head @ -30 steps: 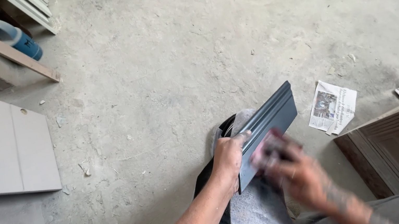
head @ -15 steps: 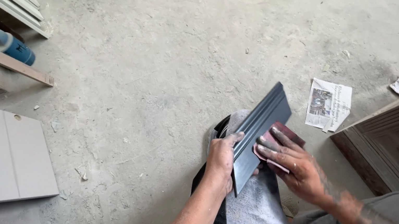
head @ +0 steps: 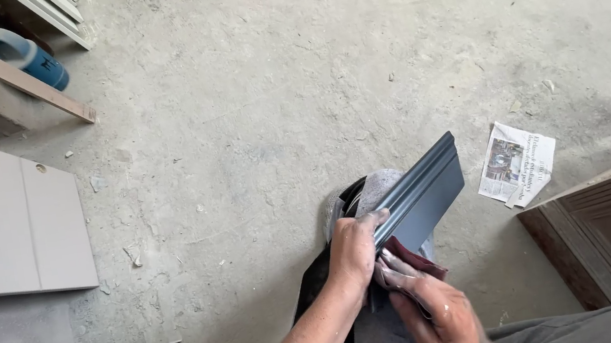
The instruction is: Sanding small grey decorative trim pieces using sandpaper to smooth the surface and edges.
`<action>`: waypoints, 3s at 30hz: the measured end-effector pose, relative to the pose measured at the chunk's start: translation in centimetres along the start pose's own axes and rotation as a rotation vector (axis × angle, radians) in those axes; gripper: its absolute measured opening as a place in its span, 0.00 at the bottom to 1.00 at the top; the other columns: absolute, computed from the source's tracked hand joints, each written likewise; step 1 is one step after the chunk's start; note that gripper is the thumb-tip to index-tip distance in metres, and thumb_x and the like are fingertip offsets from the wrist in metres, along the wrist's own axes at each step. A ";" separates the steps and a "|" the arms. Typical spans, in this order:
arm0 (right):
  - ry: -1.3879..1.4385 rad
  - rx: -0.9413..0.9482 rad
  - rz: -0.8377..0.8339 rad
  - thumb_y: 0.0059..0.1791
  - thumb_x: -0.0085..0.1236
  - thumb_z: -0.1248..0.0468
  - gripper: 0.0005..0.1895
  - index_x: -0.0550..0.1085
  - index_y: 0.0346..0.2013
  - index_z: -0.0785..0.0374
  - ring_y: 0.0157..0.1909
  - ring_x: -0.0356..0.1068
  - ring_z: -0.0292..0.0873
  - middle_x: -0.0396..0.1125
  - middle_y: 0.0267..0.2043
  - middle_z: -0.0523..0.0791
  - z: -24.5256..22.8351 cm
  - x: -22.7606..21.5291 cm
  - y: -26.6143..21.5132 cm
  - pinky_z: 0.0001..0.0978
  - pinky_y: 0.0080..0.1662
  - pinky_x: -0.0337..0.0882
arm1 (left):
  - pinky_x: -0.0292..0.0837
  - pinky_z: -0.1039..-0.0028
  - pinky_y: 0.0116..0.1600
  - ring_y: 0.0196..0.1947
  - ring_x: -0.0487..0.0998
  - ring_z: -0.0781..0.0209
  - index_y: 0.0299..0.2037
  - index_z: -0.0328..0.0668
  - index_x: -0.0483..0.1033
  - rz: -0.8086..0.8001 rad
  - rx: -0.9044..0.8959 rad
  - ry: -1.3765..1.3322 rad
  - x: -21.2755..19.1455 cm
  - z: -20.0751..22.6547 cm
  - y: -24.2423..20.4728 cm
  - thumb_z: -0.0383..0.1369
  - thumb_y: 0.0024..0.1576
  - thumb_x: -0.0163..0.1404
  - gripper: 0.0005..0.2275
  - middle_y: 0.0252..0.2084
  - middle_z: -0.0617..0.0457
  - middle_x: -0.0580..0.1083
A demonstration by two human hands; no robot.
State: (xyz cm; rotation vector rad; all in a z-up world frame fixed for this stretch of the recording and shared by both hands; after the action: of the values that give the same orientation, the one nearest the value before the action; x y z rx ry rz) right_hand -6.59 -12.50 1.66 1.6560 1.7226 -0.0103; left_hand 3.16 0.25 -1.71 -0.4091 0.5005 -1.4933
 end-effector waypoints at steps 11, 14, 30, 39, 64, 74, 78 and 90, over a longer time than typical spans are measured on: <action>0.032 0.011 -0.144 0.51 0.55 0.66 0.15 0.76 0.53 0.62 0.60 0.77 0.43 0.75 0.58 0.47 -0.8 0.2 -0.3 0.34 0.61 0.74 | 0.70 0.77 0.56 0.40 0.78 0.68 0.38 0.37 0.87 0.000 -0.095 -0.123 -0.4 0.8 -0.4 0.38 0.49 0.55 0.15 0.35 0.59 0.81; -0.196 0.118 -0.108 0.53 0.51 0.61 0.15 0.76 0.54 0.50 0.48 0.80 0.40 0.78 0.52 0.38 2.3 -1.5 -0.5 0.33 0.48 0.75 | 0.61 0.74 0.72 0.63 0.78 0.61 0.44 0.35 0.85 -0.033 -0.149 -0.180 -0.2 1.5 -1.4 0.38 0.48 0.53 0.18 0.54 0.47 0.82; 0.041 -0.017 -0.177 0.53 0.53 0.65 0.13 0.76 0.51 0.61 0.49 0.82 0.42 0.79 0.49 0.44 -0.5 0.4 -0.7 0.31 0.50 0.76 | 0.77 0.68 0.49 0.15 0.45 0.67 0.10 0.55 0.50 -0.047 0.003 -0.020 -0.8 -0.4 0.9 0.40 0.55 0.59 0.28 0.12 0.66 0.48; -0.100 0.031 0.103 0.54 0.49 0.71 0.20 0.73 0.61 0.58 0.75 0.60 0.55 0.68 0.66 0.47 1.3 0.0 0.8 0.51 0.71 0.61 | 0.40 0.68 0.27 0.17 0.43 0.68 0.15 0.53 0.47 0.000 0.086 -0.001 -1.5 -1.1 1.2 0.41 0.56 0.61 0.29 0.15 0.63 0.46; -0.077 0.029 0.109 0.49 0.58 0.67 0.20 0.76 0.57 0.57 0.69 0.66 0.51 0.71 0.62 0.49 2.3 -2.8 4.2 0.47 0.71 0.63 | 0.64 0.70 0.42 0.40 0.74 0.57 0.61 0.31 0.73 -0.258 -0.294 -0.285 -8.8 3.1 -7.8 0.28 0.40 0.60 0.33 0.50 0.41 0.81; -0.083 -0.134 -0.014 0.48 0.62 0.66 0.21 0.75 0.56 0.62 0.69 0.67 0.54 0.70 0.64 0.51 -2.1 -0.5 4.0 0.46 0.66 0.71 | 0.42 0.81 0.13 0.10 0.53 0.71 0.40 0.38 0.74 -0.255 -0.179 -0.258 -8.2 -1.1 -8.3 0.30 0.63 0.56 0.05 0.14 0.56 0.61; -0.453 -0.224 0.274 0.49 0.67 0.62 0.20 0.77 0.55 0.44 0.67 0.59 0.56 0.66 0.58 0.44 2.2 -3.7 5.3 0.51 0.61 0.58 | 0.46 0.83 0.12 0.10 0.54 0.72 0.47 0.35 0.78 -0.274 -0.221 -0.207 -9.6 -0.9 -9.2 0.35 0.59 0.59 0.12 0.17 0.56 0.63; -0.357 -0.068 -0.014 0.48 0.58 0.75 0.19 0.78 0.53 0.60 0.54 0.71 0.51 0.72 0.53 0.48 13.6 -1.9 1.3 0.42 0.56 0.74 | 0.48 0.74 0.14 0.10 0.53 0.68 0.21 0.47 0.57 -0.217 -0.043 -0.110 -7.3 -3.9 -7.7 0.29 0.62 0.60 0.23 0.13 0.56 0.57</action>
State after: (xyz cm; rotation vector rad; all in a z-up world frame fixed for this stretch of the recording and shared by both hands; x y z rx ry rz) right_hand 0.96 -20.48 -6.73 1.4891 1.4465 -0.2377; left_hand -5.48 7.37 -0.24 -0.5903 0.4113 -1.6602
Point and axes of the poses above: each hand's wrist, its own y-axis towards the middle knuckle, its own x-axis out of the palm, z = x × y, the point moved 4 cm from there along y, towards the middle knuckle
